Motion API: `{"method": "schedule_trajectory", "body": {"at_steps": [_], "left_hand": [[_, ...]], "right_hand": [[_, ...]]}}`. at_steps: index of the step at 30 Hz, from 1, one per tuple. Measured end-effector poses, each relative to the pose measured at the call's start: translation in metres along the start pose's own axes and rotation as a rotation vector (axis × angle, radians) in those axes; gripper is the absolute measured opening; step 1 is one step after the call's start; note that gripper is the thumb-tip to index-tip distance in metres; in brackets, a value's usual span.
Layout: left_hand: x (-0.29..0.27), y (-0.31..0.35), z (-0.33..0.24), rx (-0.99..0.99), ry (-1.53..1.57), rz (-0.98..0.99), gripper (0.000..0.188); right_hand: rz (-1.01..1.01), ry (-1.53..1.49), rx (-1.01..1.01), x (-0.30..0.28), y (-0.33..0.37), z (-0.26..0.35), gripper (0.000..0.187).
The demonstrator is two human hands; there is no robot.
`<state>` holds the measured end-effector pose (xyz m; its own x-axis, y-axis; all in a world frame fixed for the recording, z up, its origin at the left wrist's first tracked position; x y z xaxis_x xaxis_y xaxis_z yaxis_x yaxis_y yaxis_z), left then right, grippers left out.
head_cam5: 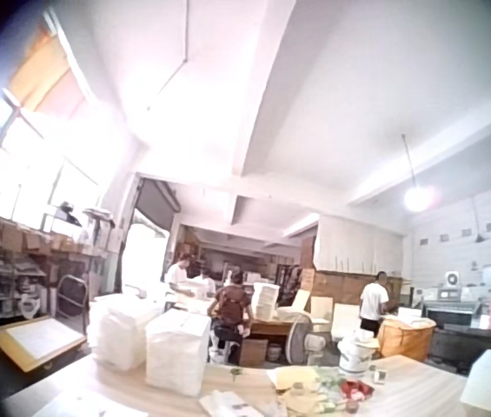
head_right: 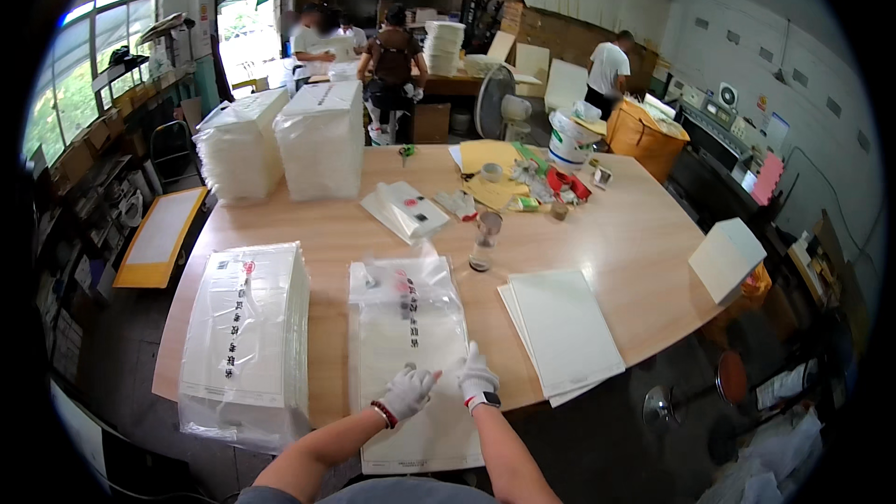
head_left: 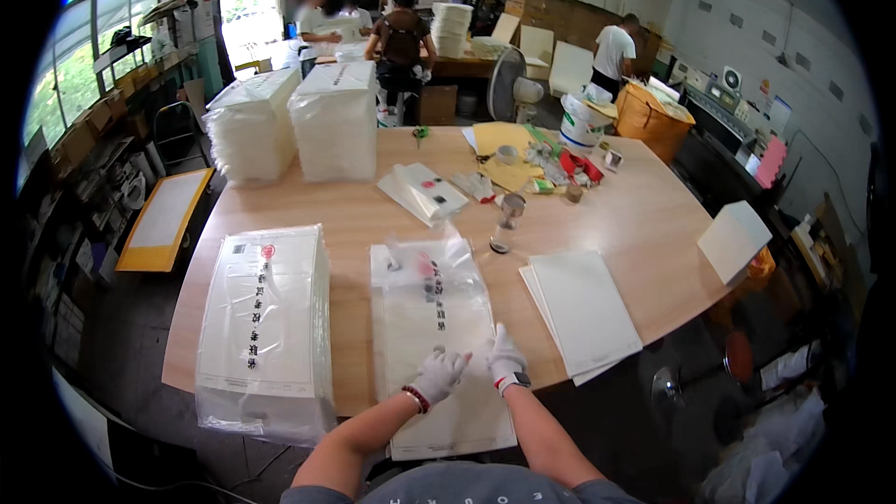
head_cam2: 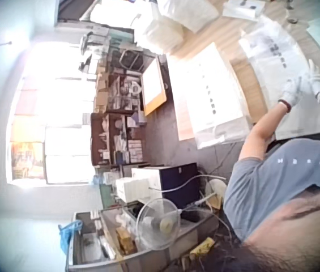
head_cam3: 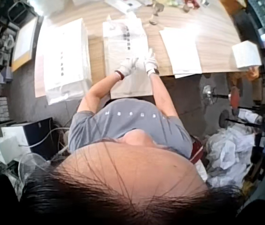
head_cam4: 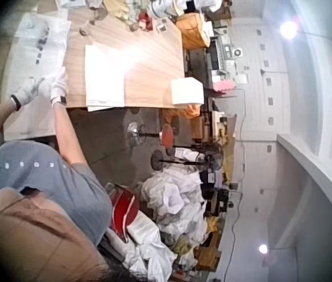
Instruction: The person places stacks of white paper documents into clear plastic sleeves and then arranges them into a white box. The person handles the documents and sleeves by hand, organizing them on a table in a workshop setting.
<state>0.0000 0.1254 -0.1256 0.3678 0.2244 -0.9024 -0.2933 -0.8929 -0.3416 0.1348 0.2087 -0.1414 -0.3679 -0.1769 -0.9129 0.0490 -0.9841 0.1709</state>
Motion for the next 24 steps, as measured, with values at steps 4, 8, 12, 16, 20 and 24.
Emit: {"method": "schedule_trajectory", "body": {"at_steps": [4, 8, 12, 16, 20, 24], "left_hand": [[-0.016, 0.032, 0.134, -0.601, 0.641, -0.446, 0.025], [-0.021, 0.058, 0.126, -0.965, 0.469, -0.08, 0.016], [-0.051, 0.095, 0.089, -0.891, 0.296, 0.025, 0.021], [-0.054, 0.13, 0.055, -0.97, 0.22, 0.203, 0.024], [-0.091, 0.161, -0.019, -0.918, 0.237, 0.373, 0.025], [-0.115, 0.184, -0.071, -0.58, 0.57, 0.228, 0.021]], "right_hand": [[0.13, 0.037, 0.049, 0.031, -0.044, -0.046, 0.061], [0.053, -0.203, -0.345, 0.03, -0.026, -0.046, 0.075], [0.195, -0.006, -0.281, 0.031, 0.042, -0.054, 0.079], [0.096, -0.189, -0.398, 0.019, 0.1, -0.062, 0.071], [0.186, -0.43, -0.228, -0.009, 0.171, -0.079, 0.055], [0.324, -0.343, -0.273, -0.004, 0.217, -0.077, 0.05]]}}
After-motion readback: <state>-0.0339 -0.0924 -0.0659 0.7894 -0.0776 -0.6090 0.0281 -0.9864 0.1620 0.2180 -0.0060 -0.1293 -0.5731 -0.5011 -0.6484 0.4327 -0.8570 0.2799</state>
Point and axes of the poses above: each hand's wrist, its own y-axis away from the middle knuckle, its own x-axis out of the palm, z = x × y, the point moved 10 cm from there along -y, towards the middle knuckle, and after that the axes turned 1 degree about -y, right-handed, at the moved point
